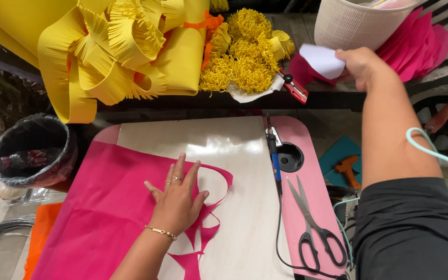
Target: Using a hot tool to cut out leaf-shaped pieces from pink fabric using a template.
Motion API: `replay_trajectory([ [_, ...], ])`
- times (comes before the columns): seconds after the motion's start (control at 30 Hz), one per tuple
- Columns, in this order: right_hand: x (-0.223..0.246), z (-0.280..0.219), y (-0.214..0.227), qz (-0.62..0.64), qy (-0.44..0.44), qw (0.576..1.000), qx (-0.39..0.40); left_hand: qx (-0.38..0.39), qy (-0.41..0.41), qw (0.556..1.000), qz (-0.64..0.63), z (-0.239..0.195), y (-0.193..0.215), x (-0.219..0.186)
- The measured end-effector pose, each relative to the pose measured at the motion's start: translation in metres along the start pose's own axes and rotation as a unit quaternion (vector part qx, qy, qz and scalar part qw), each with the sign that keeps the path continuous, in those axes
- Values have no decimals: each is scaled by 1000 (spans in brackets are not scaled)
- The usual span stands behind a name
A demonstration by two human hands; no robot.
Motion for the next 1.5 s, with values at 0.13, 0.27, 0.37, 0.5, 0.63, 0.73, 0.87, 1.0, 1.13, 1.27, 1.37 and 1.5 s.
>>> replay_trajectory([
  [0.13, 37, -79, 3, 16, -76, 994, 75, 3, 1, 1000, -15, -5, 1, 3],
  [0.27, 34, -86, 1, 26, -78, 988, 129, 23, 18, 999, -23, -13, -2, 9],
  [0.37, 40, -105, 0, 56, -56, 993, 84, 14, 14, 999, -42, -19, 0, 13],
  [0.5, -2, -30, 6, 173, 75, 976, -108, -21, -9, 998, -51, -31, 3, 27],
  [0.63, -11, -58, -10, 261, 176, 924, -217, -25, -12, 999, -32, -53, -2, 47],
  [0.73, -20, -99, -35, 370, 303, 851, -219, -49, -57, 997, 20, -76, -11, 68],
  [0.87, -27, -197, -68, 369, 252, 890, -89, -53, -83, 992, 78, -112, -10, 93],
  [1.0, -45, -280, -85, 353, 217, 910, 19, -26, -91, 991, 99, -134, -19, 109],
  [1.13, -62, -333, -97, 318, 239, 917, 15, -141, -119, 971, 149, -130, -46, 120],
  [1.27, -66, -377, -107, 246, 230, 940, 48, -129, -110, 978, 122, -127, -46, 115],
  [1.37, -56, -406, -122, 273, 248, 928, 57, -120, -121, 977, 126, -136, -47, 117],
  [1.5, -70, -415, -183, 436, 199, 869, 119, -25, -87, 988, 125, -156, -32, 111],
])
Point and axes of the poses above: each hand's wrist, its own z-axis towards the middle knuckle, its own y-axis out of the back of the hand, x = y × z, the point moved 2 cm from there along z, towards the middle knuckle, and after that the axes turned 6 degrees about -x, right-handed, at the moved point
